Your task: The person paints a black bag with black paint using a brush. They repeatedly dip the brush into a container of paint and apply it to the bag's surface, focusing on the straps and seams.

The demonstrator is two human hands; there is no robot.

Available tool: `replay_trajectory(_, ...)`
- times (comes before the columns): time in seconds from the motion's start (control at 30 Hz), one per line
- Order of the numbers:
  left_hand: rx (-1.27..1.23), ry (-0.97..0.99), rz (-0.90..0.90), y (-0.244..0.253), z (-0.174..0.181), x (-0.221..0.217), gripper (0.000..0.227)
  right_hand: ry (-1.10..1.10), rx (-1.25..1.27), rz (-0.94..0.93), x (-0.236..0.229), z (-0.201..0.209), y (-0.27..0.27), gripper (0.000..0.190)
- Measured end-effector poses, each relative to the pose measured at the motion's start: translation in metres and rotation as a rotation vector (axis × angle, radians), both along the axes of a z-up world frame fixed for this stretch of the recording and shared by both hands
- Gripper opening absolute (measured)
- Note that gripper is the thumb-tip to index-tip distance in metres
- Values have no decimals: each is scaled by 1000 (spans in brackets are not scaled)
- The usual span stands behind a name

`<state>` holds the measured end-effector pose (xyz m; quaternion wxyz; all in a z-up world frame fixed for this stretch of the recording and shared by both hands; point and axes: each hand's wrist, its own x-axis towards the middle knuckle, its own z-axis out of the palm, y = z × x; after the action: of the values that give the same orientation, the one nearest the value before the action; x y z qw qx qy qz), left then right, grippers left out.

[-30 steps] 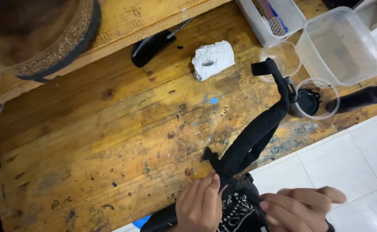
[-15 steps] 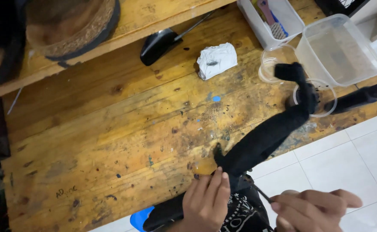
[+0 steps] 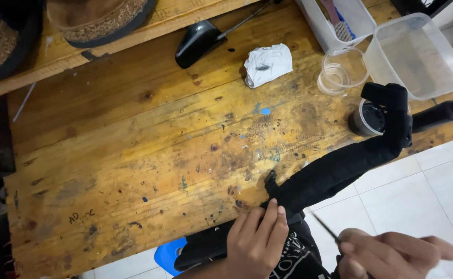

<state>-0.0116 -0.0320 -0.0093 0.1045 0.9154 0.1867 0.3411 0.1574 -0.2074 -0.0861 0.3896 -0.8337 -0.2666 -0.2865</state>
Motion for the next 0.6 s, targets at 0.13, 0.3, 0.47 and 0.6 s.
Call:
replay_trajectory(0.13, -4, 3, -1, 0, 0, -1, 9, 69, -209, 390, -52, 129, 51, 35)
replay_trajectory(0.3, -25, 0, 2, -2, -2, -3, 9, 82, -253, 309, -55, 129, 49, 29)
replay_trajectory(0.47, 7, -12, -4, 3, 13, -3, 10, 102, -188, 384, -65, 144, 66, 22)
replay_trajectory(0.6, -40, 14, -18, -1, 1, -7, 7, 135, -172, 266, -65, 134, 59, 35)
